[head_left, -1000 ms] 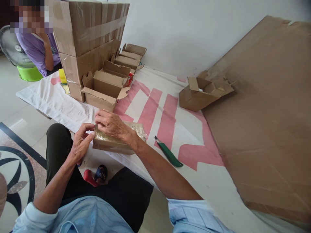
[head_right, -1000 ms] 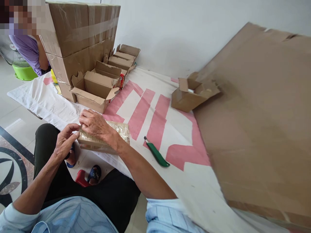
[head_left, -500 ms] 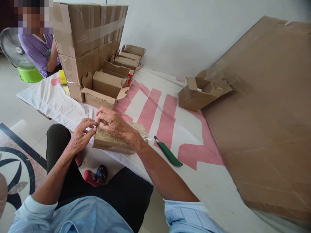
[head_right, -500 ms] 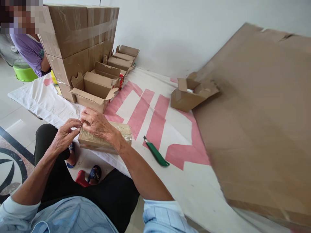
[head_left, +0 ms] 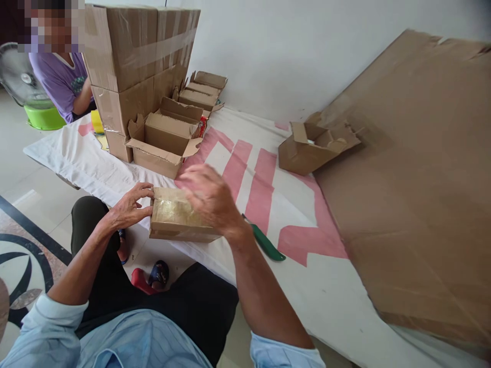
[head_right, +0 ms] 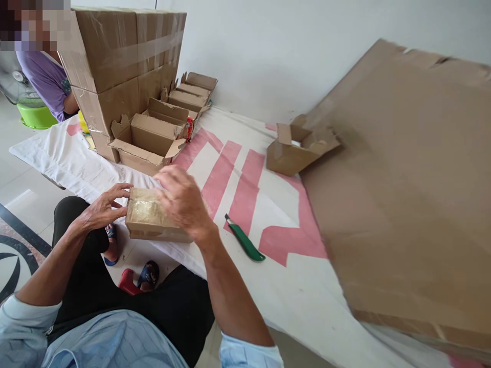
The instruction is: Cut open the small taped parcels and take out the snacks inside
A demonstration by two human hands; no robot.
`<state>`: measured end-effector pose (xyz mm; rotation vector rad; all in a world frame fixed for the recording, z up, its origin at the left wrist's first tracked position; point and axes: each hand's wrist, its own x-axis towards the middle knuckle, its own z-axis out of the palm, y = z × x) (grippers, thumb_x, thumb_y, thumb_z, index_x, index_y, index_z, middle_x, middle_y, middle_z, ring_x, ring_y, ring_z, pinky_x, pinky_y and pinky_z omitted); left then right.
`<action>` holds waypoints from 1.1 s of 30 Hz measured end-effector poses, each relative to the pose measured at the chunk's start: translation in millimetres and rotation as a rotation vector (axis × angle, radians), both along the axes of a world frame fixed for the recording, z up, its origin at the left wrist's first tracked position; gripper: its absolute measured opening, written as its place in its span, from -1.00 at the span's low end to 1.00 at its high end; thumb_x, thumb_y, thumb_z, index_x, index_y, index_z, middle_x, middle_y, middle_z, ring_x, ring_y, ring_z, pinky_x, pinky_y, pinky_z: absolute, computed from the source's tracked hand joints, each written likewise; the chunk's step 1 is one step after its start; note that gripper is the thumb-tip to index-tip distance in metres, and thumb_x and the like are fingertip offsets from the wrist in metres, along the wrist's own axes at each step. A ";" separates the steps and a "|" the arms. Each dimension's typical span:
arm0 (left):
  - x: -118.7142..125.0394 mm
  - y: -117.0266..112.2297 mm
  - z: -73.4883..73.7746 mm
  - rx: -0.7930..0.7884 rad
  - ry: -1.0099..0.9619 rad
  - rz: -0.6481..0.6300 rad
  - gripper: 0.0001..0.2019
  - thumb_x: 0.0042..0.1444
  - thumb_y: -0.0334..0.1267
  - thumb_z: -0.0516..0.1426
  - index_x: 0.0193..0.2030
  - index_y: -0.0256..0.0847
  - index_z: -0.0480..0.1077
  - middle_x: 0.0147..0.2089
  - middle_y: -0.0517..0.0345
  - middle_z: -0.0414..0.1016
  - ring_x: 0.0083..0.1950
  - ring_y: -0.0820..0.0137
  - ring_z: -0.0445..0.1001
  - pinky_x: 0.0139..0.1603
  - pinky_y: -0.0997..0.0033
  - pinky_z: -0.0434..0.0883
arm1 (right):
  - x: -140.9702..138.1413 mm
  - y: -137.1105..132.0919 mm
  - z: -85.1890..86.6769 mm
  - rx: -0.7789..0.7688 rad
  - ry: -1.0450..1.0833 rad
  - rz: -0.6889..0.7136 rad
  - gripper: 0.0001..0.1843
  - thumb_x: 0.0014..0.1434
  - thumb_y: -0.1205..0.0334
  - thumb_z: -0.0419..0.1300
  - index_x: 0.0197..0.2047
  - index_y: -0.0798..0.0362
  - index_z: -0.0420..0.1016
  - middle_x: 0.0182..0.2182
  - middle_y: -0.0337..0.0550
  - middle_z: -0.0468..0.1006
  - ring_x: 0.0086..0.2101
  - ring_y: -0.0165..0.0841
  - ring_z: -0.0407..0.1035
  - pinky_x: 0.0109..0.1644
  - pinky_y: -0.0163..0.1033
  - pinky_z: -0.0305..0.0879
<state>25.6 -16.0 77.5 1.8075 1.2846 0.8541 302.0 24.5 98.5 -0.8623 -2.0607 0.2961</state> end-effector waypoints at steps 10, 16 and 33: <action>10.7 3.9 -0.7 -0.054 -0.176 -0.040 -0.72 0.15 -0.01 0.44 -0.10 -0.11 0.69 0.42 -0.18 0.53 0.44 -0.08 0.53 -0.03 0.27 0.65 | 60.3 -32.9 -96.0 -0.586 0.917 -0.412 -0.29 0.41 -0.48 0.16 0.13 0.00 0.66 0.13 0.10 0.75 0.12 -0.05 0.66 0.16 0.07 0.63; -3.3 27.0 10.8 0.052 -0.134 -0.012 -0.65 0.19 0.10 0.46 -0.04 -0.06 0.74 0.37 -0.08 0.62 0.53 -0.12 0.47 0.56 -0.07 0.46 | 26.1 -22.5 -101.3 -0.464 0.872 -0.343 -0.21 0.50 -0.54 0.04 0.24 -0.06 0.70 0.23 0.04 0.74 0.29 -0.05 0.57 0.44 0.13 0.49; -19.4 37.3 -8.4 -0.014 -0.280 0.006 -0.56 0.08 0.13 0.57 -0.08 -0.12 0.71 0.47 -0.15 0.55 0.48 -0.13 0.53 0.20 0.10 0.69 | 32.3 -22.5 -80.2 -0.356 0.682 -0.395 -0.65 0.29 -0.10 0.40 -0.01 -0.06 0.74 -0.05 -0.06 0.75 -0.07 -0.18 0.64 0.05 -0.05 0.65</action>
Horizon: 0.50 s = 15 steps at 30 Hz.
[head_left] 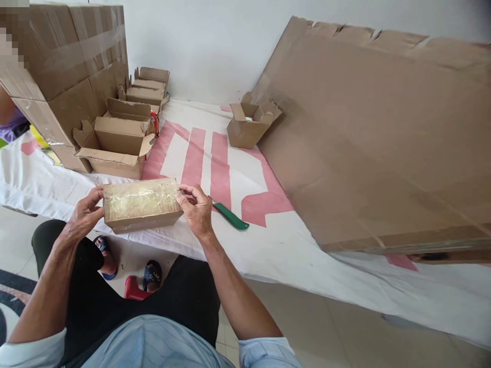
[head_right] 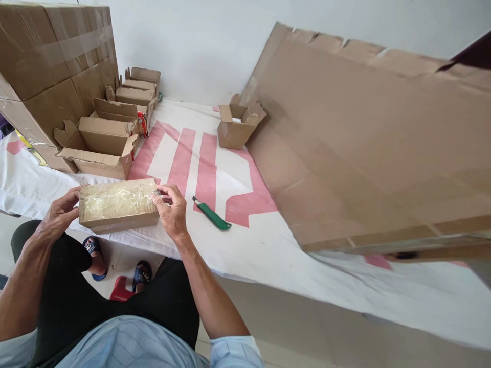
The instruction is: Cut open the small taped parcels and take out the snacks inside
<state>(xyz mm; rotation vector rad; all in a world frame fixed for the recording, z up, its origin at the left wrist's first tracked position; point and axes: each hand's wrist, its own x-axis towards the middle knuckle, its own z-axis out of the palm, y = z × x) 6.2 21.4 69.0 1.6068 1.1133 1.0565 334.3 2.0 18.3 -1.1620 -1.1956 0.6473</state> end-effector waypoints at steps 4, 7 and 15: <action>1.6 -0.7 1.2 0.004 0.006 0.004 -0.57 0.06 0.12 0.58 -0.11 -0.12 0.70 0.45 -0.14 0.56 0.47 -0.13 0.53 0.22 0.07 0.70 | 0.5 -1.5 0.0 -0.014 0.040 -0.002 -0.69 0.28 -0.09 0.37 -0.11 -0.04 0.72 -0.14 -0.10 0.75 -0.14 -0.21 0.62 0.01 -0.08 0.63; 2.1 -1.6 3.5 0.009 0.018 0.006 -0.56 0.05 0.13 0.58 -0.10 -0.10 0.69 0.42 -0.14 0.57 0.47 -0.13 0.54 0.24 0.03 0.70 | 2.7 -2.8 -1.8 -0.036 0.082 0.003 -0.70 0.25 -0.08 0.38 -0.15 -0.04 0.71 -0.20 -0.13 0.74 -0.22 -0.24 0.58 -0.10 -0.13 0.59; 4.8 1.1 3.8 0.020 0.116 0.075 -0.57 0.09 0.16 0.51 -0.11 -0.11 0.68 0.29 -0.10 0.63 0.35 -0.09 0.61 0.27 -0.05 0.66 | 24.5 -3.1 -10.0 -0.073 -0.034 0.025 -0.68 0.35 -0.12 0.31 -0.11 -0.05 0.68 -0.20 -0.11 0.74 -0.21 -0.21 0.57 -0.07 -0.09 0.58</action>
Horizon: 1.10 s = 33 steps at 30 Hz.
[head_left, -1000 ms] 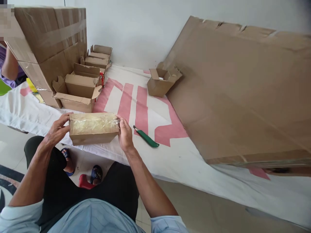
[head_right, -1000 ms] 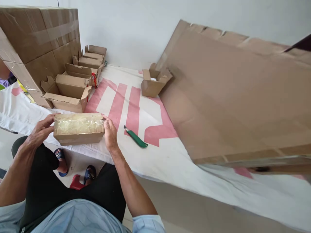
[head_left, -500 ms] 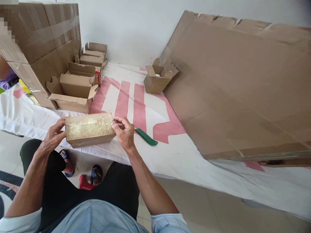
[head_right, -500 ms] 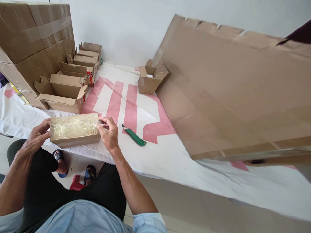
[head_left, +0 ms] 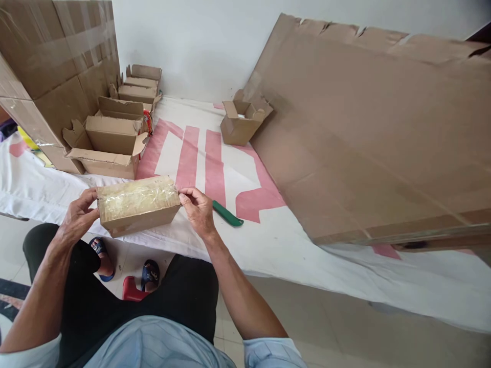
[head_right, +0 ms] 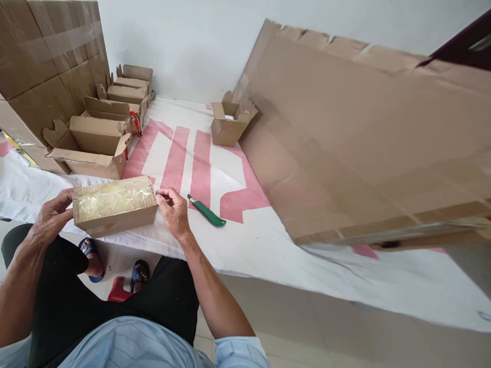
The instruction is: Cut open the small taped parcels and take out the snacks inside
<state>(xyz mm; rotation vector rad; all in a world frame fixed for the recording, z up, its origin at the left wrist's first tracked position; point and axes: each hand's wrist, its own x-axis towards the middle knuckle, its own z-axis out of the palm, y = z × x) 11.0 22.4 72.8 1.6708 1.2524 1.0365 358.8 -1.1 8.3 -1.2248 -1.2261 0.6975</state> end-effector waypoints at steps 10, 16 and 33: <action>8.7 -0.3 -1.7 0.003 0.031 0.078 -0.52 0.07 0.24 0.51 -0.17 -0.14 0.66 0.31 -0.07 0.62 0.31 -0.04 0.60 0.20 0.06 0.66 | 136.6 -32.7 -62.3 -0.326 -0.858 -0.268 -0.71 0.35 0.07 0.25 0.06 0.00 0.61 0.02 0.18 0.63 0.10 0.09 0.46 0.23 0.19 0.47; 7.2 -4.3 -3.7 0.027 -0.017 0.023 -0.56 0.10 0.17 0.53 -0.10 -0.12 0.70 0.34 -0.07 0.59 0.36 -0.03 0.58 0.07 0.18 0.69 | 162.5 -47.2 -85.6 -0.407 -0.916 -0.227 -0.74 0.38 0.09 0.20 0.03 0.00 0.59 -0.01 0.17 0.59 0.07 0.09 0.42 0.18 0.14 0.43; 11.5 -21.6 3.0 0.055 0.074 -0.056 -0.65 0.19 0.07 0.45 -0.02 -0.07 0.70 0.38 -0.08 0.59 0.39 -0.01 0.57 0.18 0.11 0.69 | 75.2 -35.7 52.4 -0.083 -0.222 0.128 -0.43 0.41 -0.40 0.34 -0.30 -0.05 0.60 -0.57 -0.32 0.39 -0.55 -0.34 0.24 -0.42 -0.20 0.24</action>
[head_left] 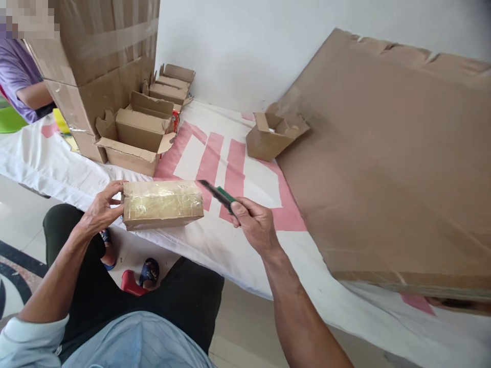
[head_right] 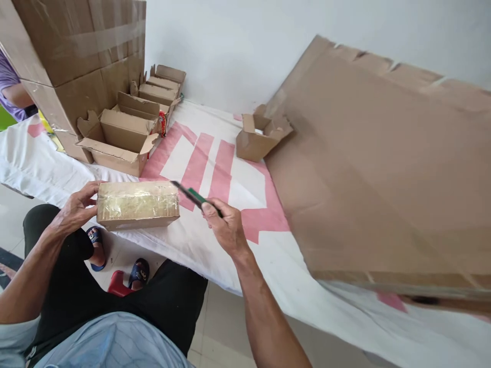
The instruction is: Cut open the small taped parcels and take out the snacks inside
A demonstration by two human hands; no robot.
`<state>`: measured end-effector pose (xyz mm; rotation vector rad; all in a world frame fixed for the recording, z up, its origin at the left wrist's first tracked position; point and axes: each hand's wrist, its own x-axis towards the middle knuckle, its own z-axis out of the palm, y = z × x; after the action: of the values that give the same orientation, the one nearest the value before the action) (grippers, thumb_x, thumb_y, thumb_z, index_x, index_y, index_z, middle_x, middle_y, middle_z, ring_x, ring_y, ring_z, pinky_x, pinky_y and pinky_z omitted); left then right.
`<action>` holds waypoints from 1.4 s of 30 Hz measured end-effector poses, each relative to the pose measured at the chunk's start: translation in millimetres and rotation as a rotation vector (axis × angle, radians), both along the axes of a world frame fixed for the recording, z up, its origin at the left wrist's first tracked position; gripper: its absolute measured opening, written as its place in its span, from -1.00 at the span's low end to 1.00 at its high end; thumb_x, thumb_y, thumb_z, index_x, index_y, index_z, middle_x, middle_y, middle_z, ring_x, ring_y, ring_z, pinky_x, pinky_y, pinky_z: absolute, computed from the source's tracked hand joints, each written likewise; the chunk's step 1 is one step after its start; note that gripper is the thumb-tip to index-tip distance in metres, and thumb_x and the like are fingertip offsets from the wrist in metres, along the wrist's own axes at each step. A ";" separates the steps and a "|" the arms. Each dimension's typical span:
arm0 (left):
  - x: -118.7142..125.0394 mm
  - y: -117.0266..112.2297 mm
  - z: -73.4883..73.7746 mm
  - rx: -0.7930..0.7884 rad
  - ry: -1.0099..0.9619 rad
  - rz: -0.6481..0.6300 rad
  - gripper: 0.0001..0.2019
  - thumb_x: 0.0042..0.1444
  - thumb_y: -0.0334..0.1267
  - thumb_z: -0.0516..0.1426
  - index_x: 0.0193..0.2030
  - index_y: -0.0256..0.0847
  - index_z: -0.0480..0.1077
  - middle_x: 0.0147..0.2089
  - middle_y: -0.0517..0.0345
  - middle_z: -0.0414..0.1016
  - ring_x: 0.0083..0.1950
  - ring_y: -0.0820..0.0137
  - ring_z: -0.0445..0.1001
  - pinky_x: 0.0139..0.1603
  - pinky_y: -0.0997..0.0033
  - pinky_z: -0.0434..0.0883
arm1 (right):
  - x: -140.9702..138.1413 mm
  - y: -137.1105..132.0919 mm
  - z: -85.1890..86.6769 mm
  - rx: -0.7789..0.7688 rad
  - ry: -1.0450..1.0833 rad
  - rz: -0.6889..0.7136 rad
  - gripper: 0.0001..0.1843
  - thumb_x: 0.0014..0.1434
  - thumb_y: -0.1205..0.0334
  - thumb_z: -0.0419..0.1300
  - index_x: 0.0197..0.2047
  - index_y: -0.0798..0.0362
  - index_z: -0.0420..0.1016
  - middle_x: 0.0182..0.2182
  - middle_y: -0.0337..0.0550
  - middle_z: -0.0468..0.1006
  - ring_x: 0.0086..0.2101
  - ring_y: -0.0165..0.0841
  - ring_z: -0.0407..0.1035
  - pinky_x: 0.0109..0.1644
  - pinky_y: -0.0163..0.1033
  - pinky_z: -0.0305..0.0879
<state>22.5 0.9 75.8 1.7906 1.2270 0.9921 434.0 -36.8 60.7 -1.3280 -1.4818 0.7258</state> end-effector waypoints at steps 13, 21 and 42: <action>-1.5 -2.4 -16.0 0.006 0.027 -0.005 -0.64 0.16 -0.13 0.34 0.09 -0.06 0.67 0.39 -0.03 0.57 0.32 0.04 0.57 0.13 0.14 0.64 | -96.5 48.7 74.7 0.215 -0.358 0.580 -0.66 0.54 -0.04 0.26 -0.12 -0.05 0.79 -0.34 -0.18 0.71 -0.35 -0.28 0.51 -0.20 -0.16 0.45; -1.5 -2.7 -18.7 -0.005 0.025 -0.014 -0.60 0.16 -0.13 0.32 0.14 -0.05 0.65 0.42 -0.04 0.54 0.35 0.03 0.55 0.15 0.12 0.62 | -105.0 56.2 76.5 0.233 -0.436 0.604 -0.68 0.53 0.01 0.26 -0.12 -0.03 0.80 -0.37 -0.19 0.66 -0.37 -0.31 0.47 -0.21 -0.16 0.36; -1.3 -2.4 -15.3 0.012 0.070 -0.013 -0.64 0.15 -0.16 0.30 0.10 -0.05 0.64 0.38 -0.02 0.55 0.35 0.02 0.56 0.14 0.11 0.63 | -121.5 74.7 86.2 0.264 -0.676 0.605 -0.70 0.49 0.06 0.33 -0.29 -0.04 0.69 -0.36 -0.20 0.66 -0.33 -0.29 0.43 -0.25 -0.16 0.12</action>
<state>21.2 -1.5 60.5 1.8544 1.2532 0.9386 312.5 37.9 146.9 -0.9521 -2.4892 0.4235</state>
